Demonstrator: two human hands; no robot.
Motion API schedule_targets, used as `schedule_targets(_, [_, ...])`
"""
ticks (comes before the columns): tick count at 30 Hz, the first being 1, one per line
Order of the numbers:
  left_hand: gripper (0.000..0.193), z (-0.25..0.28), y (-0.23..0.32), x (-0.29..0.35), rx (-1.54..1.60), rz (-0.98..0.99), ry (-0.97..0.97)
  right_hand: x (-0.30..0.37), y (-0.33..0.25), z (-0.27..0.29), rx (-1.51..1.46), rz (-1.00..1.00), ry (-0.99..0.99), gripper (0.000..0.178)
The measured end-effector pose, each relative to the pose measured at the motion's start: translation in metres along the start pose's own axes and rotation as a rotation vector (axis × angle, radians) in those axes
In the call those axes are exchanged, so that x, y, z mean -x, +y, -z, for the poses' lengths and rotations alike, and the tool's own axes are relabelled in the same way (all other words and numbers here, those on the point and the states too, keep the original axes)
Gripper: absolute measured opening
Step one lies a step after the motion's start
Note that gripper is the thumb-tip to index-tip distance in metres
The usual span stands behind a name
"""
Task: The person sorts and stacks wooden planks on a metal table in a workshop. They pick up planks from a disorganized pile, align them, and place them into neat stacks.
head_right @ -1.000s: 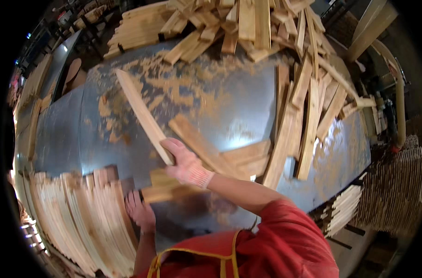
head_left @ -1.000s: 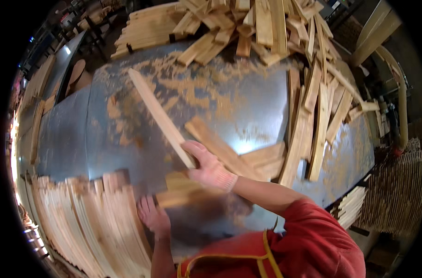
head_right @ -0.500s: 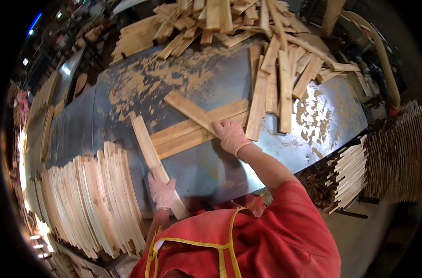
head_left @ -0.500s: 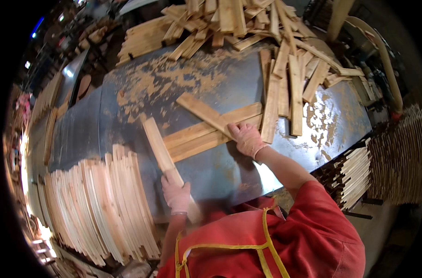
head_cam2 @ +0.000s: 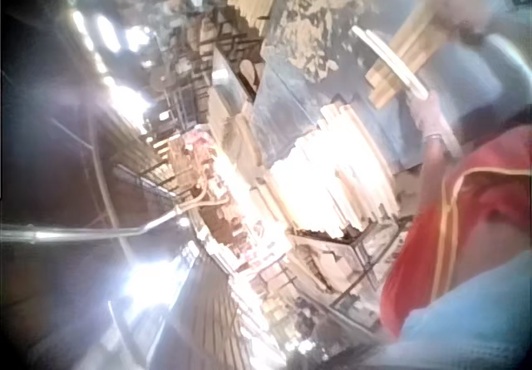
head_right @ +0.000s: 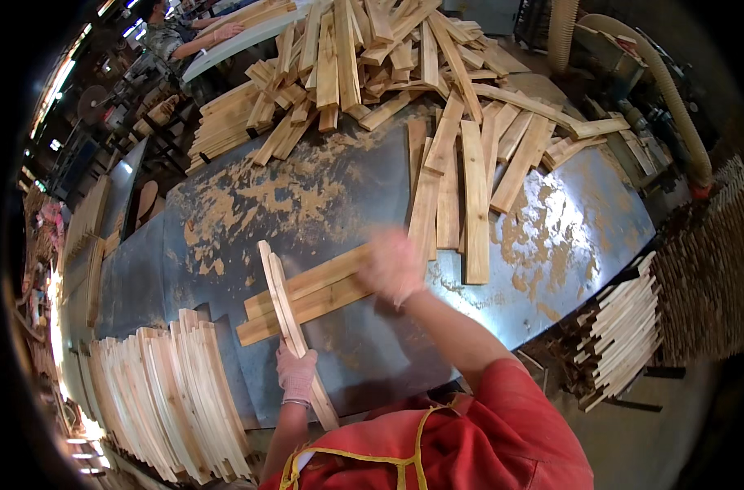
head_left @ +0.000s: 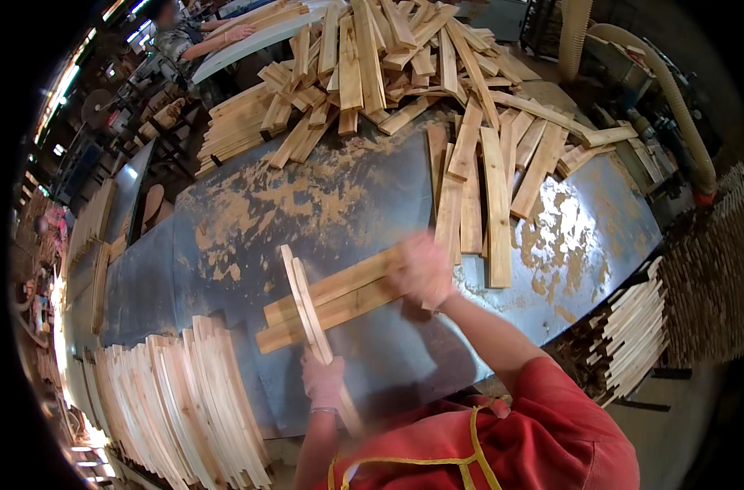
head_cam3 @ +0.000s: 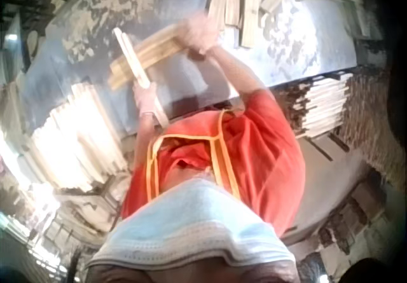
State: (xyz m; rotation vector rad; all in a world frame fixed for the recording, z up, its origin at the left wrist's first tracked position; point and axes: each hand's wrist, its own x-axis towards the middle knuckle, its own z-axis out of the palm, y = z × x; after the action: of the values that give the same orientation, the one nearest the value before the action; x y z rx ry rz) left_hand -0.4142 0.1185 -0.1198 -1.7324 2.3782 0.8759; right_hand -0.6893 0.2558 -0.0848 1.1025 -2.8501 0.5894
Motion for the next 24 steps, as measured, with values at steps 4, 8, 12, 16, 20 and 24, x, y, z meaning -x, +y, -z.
schedule_targets(4, [0.081,-0.009,-0.009,-0.006,0.021,-0.017,0.095,-0.057,0.083,-0.005,0.026,-0.534,-0.055,0.086])
schedule_targets(8, [0.065,-0.015,-0.024,-0.001,0.375,-0.095,-0.072,-0.015,0.069,-0.028,-0.443,-0.335,0.036,0.086])
schedule_targets(12, [0.053,-0.022,-0.022,0.024,0.871,-0.011,-0.257,0.09,-0.019,-0.048,-0.848,-0.208,-0.105,0.086])
schedule_targets(16, [0.088,-0.027,-0.009,0.028,0.612,-0.114,-0.018,0.144,-0.088,-0.07,-0.683,0.026,-0.701,0.089])
schedule_targets(20, [0.066,-0.014,-0.031,0.012,0.99,-0.032,-0.227,0.138,-0.091,-0.067,-1.147,-0.213,-0.959,0.081])
schedule_targets(24, [0.051,0.011,-0.092,0.016,1.774,0.317,-0.537,0.151,-0.109,-0.063,-1.399,-0.56,-1.047,0.083])
